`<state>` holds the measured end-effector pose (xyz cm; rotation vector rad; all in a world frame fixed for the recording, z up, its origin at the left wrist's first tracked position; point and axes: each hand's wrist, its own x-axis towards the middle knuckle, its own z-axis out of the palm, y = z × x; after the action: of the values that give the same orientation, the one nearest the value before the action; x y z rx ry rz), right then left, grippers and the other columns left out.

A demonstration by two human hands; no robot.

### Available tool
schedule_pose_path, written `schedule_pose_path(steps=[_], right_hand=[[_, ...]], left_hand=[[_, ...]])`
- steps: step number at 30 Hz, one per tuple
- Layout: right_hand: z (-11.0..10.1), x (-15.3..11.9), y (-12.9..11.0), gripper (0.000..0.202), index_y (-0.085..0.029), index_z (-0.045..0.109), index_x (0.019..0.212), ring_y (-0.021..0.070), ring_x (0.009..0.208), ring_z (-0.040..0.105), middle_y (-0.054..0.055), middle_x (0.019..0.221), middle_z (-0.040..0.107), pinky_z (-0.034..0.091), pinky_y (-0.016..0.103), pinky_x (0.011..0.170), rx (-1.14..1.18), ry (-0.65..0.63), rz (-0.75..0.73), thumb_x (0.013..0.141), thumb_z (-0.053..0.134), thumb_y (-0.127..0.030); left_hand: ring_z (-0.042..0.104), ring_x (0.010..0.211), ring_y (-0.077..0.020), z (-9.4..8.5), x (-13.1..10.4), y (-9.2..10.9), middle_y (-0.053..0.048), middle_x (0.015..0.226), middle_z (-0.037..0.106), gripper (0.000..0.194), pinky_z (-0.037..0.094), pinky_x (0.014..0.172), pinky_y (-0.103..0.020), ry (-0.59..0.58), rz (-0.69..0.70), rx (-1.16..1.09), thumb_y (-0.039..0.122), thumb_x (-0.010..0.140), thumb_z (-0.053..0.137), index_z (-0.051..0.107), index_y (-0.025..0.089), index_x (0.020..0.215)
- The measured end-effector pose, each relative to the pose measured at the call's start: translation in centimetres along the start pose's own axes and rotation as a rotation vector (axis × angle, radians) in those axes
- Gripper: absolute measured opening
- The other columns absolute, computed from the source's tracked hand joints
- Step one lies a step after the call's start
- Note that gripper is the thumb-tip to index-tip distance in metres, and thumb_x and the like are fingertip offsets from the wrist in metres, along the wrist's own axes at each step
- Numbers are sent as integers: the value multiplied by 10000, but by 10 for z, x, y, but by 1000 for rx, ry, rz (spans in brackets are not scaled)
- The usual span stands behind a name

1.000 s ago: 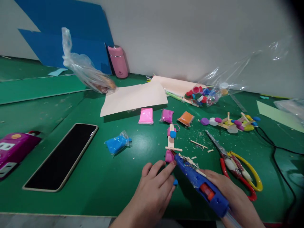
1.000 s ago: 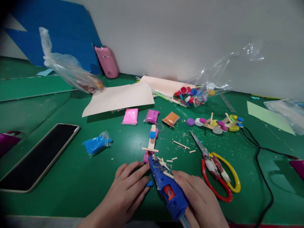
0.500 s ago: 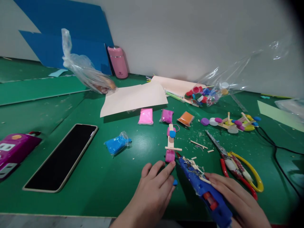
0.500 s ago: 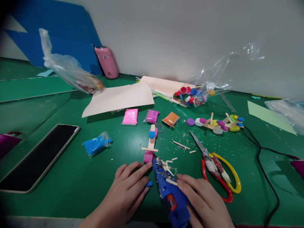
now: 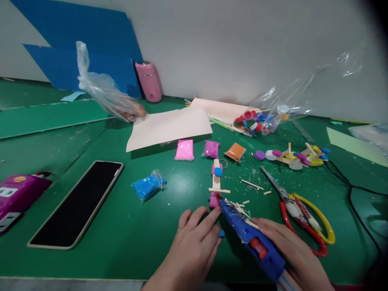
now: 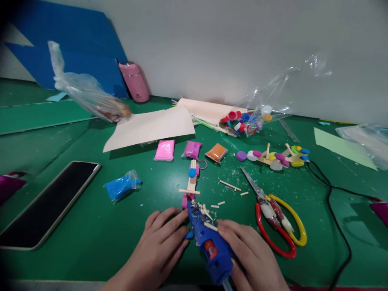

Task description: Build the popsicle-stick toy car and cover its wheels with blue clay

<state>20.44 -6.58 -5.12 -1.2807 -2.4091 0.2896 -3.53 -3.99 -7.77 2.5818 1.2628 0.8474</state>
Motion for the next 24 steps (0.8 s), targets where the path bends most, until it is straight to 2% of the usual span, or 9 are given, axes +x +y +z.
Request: schedule_pose_path(steps=[5, 10, 14, 20, 24], right_hand=[[2, 1, -1, 424, -210, 396, 1230, 210, 1069, 532, 94, 1153, 557, 477, 312, 852, -17, -8, 31, 813, 444, -267], [-4, 2, -1, 415, -187, 430, 1185, 201, 952, 615, 88, 1072, 622, 515, 263, 789, -106, 50, 7, 777, 468, -254], [-4, -1, -1, 407, -183, 439, 1155, 202, 889, 646, 78, 1046, 649, 527, 257, 768, -147, 36, 43, 752, 466, -233], [0, 0, -7, 367, -216, 481, 1105, 194, 861, 658, 39, 1007, 674, 532, 235, 755, -97, 64, 114, 739, 463, -229], [1, 0, -13, 362, -204, 483, 1104, 189, 888, 649, 47, 1002, 673, 525, 234, 771, -53, 72, 178, 743, 460, -217]], left_hand=[[467, 1026, -221, 1, 0, -1, -5, 1162, 597, 212, 261, 850, -391, 6, 2, -9, 191, 830, 416, 614, 225, 897], [475, 1020, -221, 0, 2, -1, -10, 1195, 575, 210, 279, 838, -385, 0, 7, -10, 191, 829, 418, 618, 225, 882], [475, 1019, -222, -2, 3, 0, -10, 1198, 573, 205, 277, 844, -388, -8, -2, -29, 183, 826, 424, 614, 224, 891], [474, 1027, -224, -4, 2, 0, -14, 1190, 579, 200, 283, 850, -393, -20, 0, -13, 181, 817, 441, 617, 226, 901], [485, 1007, -224, -1, 1, 0, -27, 1141, 611, 217, 302, 839, -393, 21, 5, -12, 198, 826, 420, 629, 224, 882]])
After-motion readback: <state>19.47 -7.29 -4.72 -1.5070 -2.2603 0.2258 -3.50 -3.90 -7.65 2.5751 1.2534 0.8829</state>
